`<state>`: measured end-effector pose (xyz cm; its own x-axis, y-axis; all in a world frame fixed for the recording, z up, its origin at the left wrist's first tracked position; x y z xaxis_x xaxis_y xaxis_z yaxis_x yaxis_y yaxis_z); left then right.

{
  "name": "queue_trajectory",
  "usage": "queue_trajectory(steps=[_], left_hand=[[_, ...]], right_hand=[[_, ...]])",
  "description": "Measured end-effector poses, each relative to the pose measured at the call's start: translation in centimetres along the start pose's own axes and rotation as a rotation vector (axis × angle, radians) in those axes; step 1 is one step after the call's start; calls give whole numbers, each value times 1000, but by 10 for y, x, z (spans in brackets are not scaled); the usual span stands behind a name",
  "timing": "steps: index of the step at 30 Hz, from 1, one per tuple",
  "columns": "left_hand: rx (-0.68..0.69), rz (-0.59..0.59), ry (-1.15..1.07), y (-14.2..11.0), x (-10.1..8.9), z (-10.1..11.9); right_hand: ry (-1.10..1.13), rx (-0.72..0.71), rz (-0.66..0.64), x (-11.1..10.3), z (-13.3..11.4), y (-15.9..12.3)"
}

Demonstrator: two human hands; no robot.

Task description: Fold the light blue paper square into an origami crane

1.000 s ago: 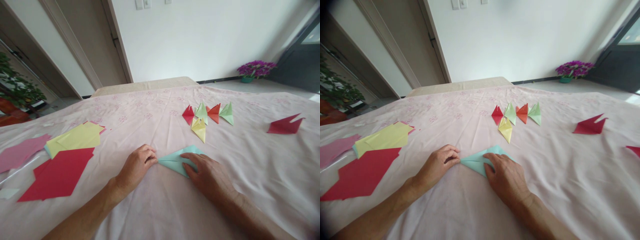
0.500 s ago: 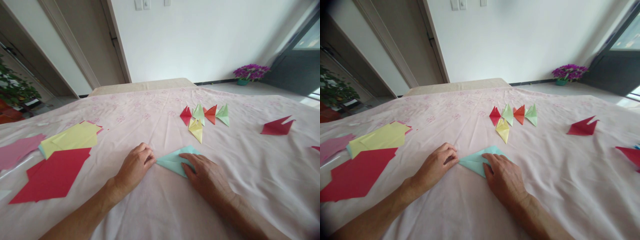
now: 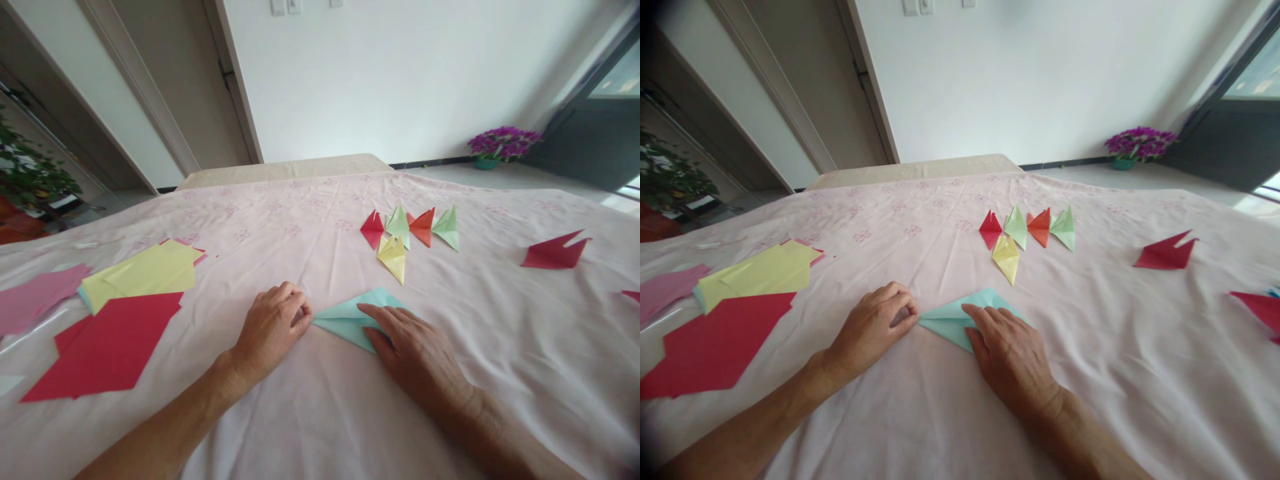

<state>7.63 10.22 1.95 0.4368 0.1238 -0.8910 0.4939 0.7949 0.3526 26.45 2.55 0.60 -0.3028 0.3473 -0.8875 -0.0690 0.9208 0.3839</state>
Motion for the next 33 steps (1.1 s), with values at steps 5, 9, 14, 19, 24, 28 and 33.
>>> queue_trajectory(steps=[5, 9, 14, 19, 24, 28, 33], left_hand=[[86, 45, -58, -2, 2, 2], [221, 75, -104, -5, 8, 6], [348, 76, -102, -11, 13, 11], [424, 72, 9, -16, 12, 22], [484, 25, 148, -18, 12, 31], [514, -6, 219, -21, 13, 33], [532, -15, 281, -24, 13, 36]], right_hand=[[-12, 10, -5, 1, 0, 0], [-31, 24, -13, 0, 1, 1], [-4, -4, -11, -2, 1, 0], [-8, -37, -1, -1, 0, -2], [-4, -103, 30, -4, -3, -3], [-32, -91, 21, -3, -3, -3], [-83, 26, -1, -2, 1, -3]])
Point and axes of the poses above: each hand's wrist, its own y-axis towards the middle knuckle, its own x-axis out of the palm, z = x × y, the point moved 5 cm from there along y, towards the middle knuckle, and after that the axes turned 11 degrees about z, right-handed, at the moved point
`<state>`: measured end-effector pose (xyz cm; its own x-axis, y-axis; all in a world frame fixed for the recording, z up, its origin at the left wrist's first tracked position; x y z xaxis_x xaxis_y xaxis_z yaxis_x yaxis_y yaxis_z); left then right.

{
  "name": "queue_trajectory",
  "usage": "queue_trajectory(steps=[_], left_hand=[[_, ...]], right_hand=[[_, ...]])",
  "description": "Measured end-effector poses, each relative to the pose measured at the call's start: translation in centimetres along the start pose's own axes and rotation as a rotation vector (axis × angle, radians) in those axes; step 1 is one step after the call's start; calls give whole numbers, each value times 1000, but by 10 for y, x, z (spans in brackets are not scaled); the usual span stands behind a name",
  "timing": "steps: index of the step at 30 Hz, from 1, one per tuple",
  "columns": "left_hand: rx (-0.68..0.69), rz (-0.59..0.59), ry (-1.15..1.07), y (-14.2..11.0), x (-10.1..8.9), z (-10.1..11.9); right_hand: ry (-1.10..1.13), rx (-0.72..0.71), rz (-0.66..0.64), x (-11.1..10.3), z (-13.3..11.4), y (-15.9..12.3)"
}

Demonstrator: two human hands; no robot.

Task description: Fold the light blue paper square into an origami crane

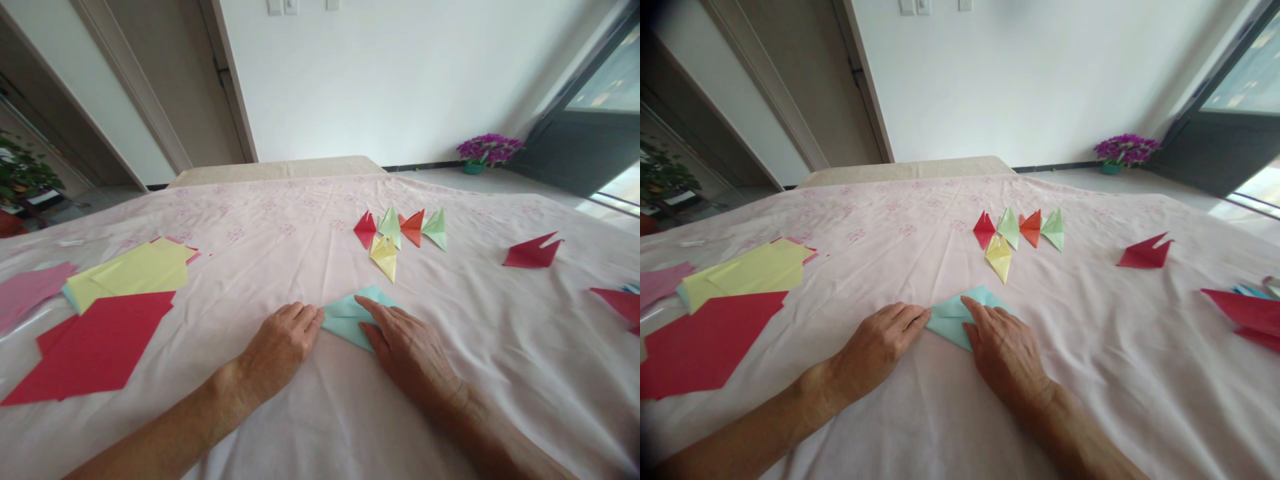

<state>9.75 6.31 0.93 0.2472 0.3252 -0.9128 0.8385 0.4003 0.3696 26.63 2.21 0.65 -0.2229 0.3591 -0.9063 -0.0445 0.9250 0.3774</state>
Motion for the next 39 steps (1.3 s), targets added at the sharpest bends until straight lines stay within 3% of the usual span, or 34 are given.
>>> queue_trajectory(steps=[15, 20, 25, 28, 39], left_hand=[[-48, -84, 56, -5, 0, 9], [-15, -107, 129, -7, -1, 15], [10, -109, 178, -9, -3, 17], [10, -90, 159, -13, -2, 15], [-74, -23, 148, -35, 2, 2]], right_hand=[[-13, 94, -16, -8, -1, 2], [-152, -89, 65, -15, -10, -1], [-142, -375, -34, -6, -26, -4], [-223, -421, -58, -1, -31, -6], [-399, -479, 51, 11, -38, -20]])
Point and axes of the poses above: each hand's wrist, its own y-axis towards the middle knuckle, its own x-axis out of the palm, z = x × y, the point moved 5 cm from there along y, towards the middle knuckle, and after that the axes turned 11 degrees about z, right-handed, at the moved point
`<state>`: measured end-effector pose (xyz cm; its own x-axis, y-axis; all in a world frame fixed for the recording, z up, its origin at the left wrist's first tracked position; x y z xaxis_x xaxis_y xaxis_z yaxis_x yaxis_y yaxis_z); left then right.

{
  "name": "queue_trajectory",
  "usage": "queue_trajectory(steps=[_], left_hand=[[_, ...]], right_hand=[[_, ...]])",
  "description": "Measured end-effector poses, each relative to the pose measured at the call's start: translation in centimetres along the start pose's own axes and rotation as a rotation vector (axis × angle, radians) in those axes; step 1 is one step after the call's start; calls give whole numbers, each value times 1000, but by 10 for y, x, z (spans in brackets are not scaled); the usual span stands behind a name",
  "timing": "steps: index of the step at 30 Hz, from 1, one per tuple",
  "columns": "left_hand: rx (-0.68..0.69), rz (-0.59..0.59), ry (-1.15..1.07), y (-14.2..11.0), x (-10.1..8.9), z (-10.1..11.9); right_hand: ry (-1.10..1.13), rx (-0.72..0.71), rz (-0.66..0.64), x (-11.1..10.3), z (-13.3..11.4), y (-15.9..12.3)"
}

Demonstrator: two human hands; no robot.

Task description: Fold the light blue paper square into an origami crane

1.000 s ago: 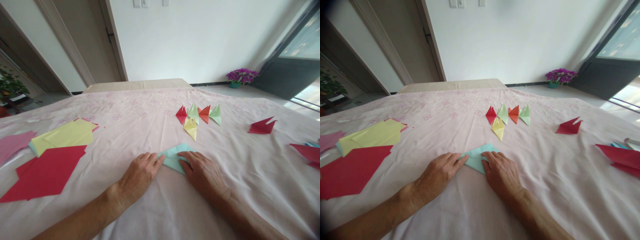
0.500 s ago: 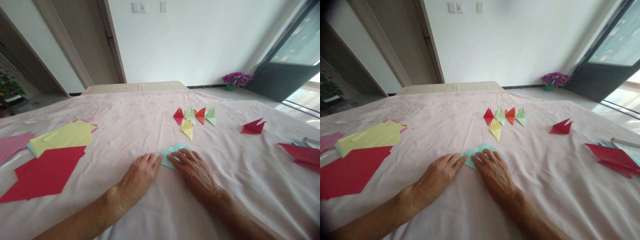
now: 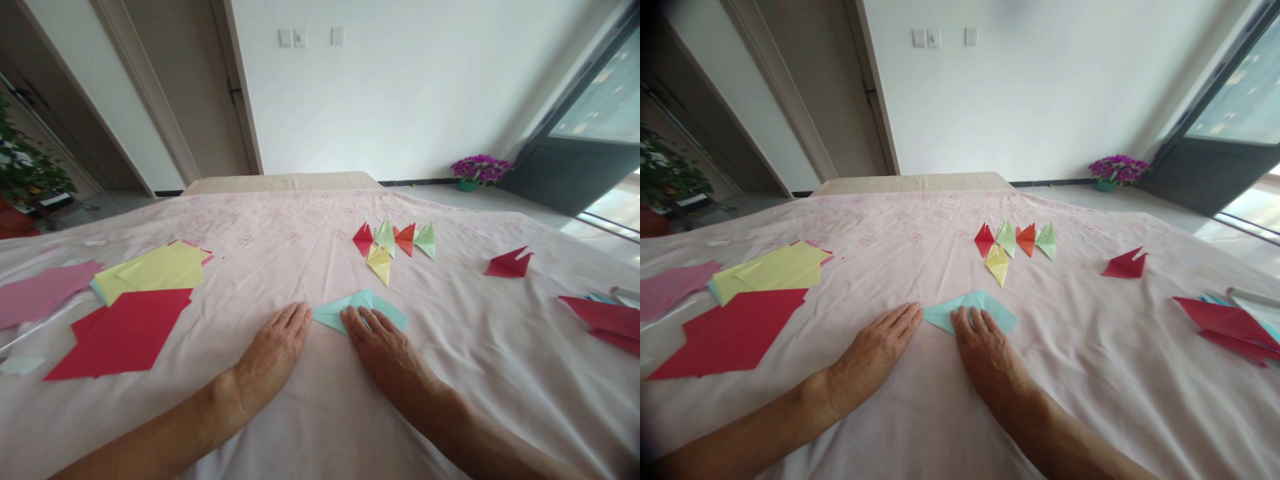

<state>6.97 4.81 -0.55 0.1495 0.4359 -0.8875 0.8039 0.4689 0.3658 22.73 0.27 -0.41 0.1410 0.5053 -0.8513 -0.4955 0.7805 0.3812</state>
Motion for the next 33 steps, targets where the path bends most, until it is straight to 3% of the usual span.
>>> queue_trajectory(steps=[5, 8, 12, 16, 24, 33], left_hand=[[-129, -11, -30, -13, -3, -22], [-219, 40, -104, -16, -11, -26], [-99, 87, -308, -4, -19, 1], [-112, 55, -351, 8, -12, 16], [-101, 29, -329, 5, -6, 14], [-56, 24, -355, -4, -6, 9]], right_hand=[[-16, -15, -9, 1, -1, 1], [-1, 0, -6, 0, -2, 2], [8, 17, 8, -1, -2, 2], [-31, 5, -18, 0, -5, 1], [-69, 77, -91, 1, -12, -3], [-62, 141, -80, -19, 12, -47]])
Point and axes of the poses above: each hand's wrist, its own y-axis towards the middle knuckle, its own x-axis out of the palm, z = x × y, the point moved 5 cm from there along y, towards the middle knuckle, and after that the axes turned 11 degrees about z, right-handed, at the moved point
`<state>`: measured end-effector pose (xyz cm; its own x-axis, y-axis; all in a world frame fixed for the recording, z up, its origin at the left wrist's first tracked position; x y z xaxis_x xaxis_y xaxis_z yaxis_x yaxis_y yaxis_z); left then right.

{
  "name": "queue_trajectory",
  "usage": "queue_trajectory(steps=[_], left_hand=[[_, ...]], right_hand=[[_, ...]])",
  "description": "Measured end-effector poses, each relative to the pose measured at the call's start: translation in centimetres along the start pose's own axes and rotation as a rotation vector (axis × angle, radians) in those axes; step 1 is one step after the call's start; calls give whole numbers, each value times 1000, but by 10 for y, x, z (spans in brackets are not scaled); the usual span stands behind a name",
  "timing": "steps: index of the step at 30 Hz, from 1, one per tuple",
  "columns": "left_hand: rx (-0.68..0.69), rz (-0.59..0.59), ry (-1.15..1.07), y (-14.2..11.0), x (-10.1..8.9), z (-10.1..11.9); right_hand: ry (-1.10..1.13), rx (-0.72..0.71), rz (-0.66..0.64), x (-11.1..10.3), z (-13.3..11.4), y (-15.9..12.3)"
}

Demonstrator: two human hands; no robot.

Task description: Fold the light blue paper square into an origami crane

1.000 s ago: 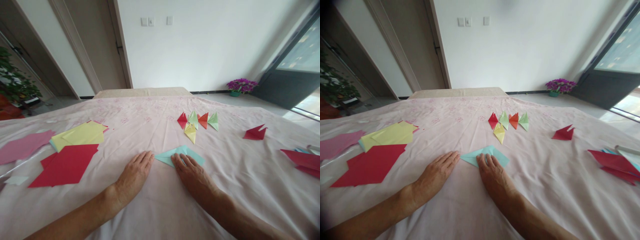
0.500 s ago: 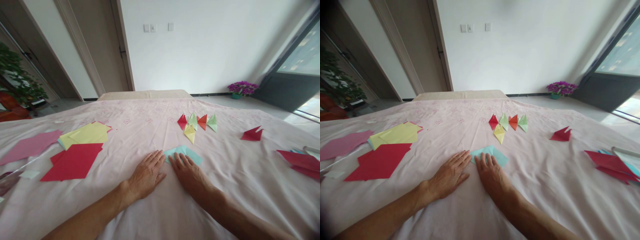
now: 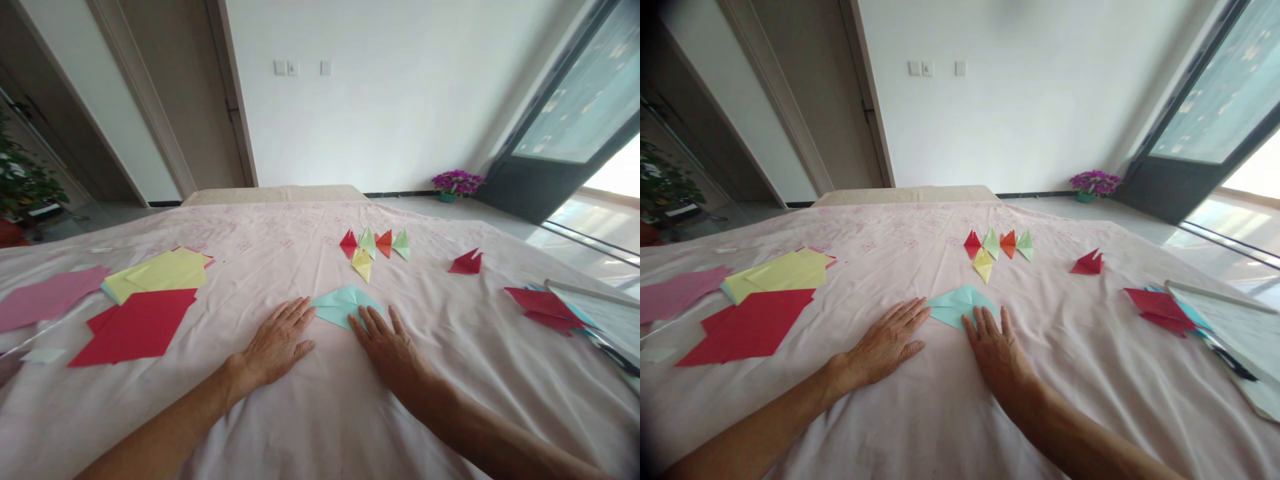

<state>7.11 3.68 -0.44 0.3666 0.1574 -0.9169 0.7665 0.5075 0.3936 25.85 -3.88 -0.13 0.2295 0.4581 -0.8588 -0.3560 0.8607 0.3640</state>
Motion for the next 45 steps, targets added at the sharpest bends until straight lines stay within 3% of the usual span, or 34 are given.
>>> queue_trajectory(steps=[4, 9, 13, 15, 19, 23, 26, 33, 39, 45], left_hand=[[2, 30, -127, -4, -1, -7], [-126, 313, -295, -11, -14, -17], [-42, 376, -266, -19, -28, 0], [12, 371, -235, -23, -36, 11], [168, 253, -160, -29, -47, 29], [214, 149, -61, -32, -50, 34], [162, 172, 46, -35, -46, 33], [-146, 271, 158, -49, -34, 19], [-194, 281, 140, -49, -32, 14], [-252, 302, 109, -49, -32, 9]], right_hand=[[134, 124, -117, -18, 29, -1], [306, 339, -108, -31, 37, 1], [311, 390, -20, -39, 8, -4], [368, 311, 42, -48, -16, -6], [478, 151, 49, -65, -63, -5], [520, 137, -2, -69, -84, 4], [526, 182, -29, -63, -79, 11], [468, 333, -89, -35, -26, 15], [474, 245, -115, -27, -13, 10], [453, 91, -80, -45, -31, 6]])
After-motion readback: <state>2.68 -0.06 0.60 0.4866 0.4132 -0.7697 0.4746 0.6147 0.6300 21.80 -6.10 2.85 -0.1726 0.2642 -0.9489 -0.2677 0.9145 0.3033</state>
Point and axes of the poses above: each hand's wrist, its own y-axis towards the middle knuckle, its own x-axis out of the palm, z = x × y, the point moved 5 cm from there along y, towards the middle knuckle, and after that the axes turned 11 degrees about z, right-handed, at the moved point
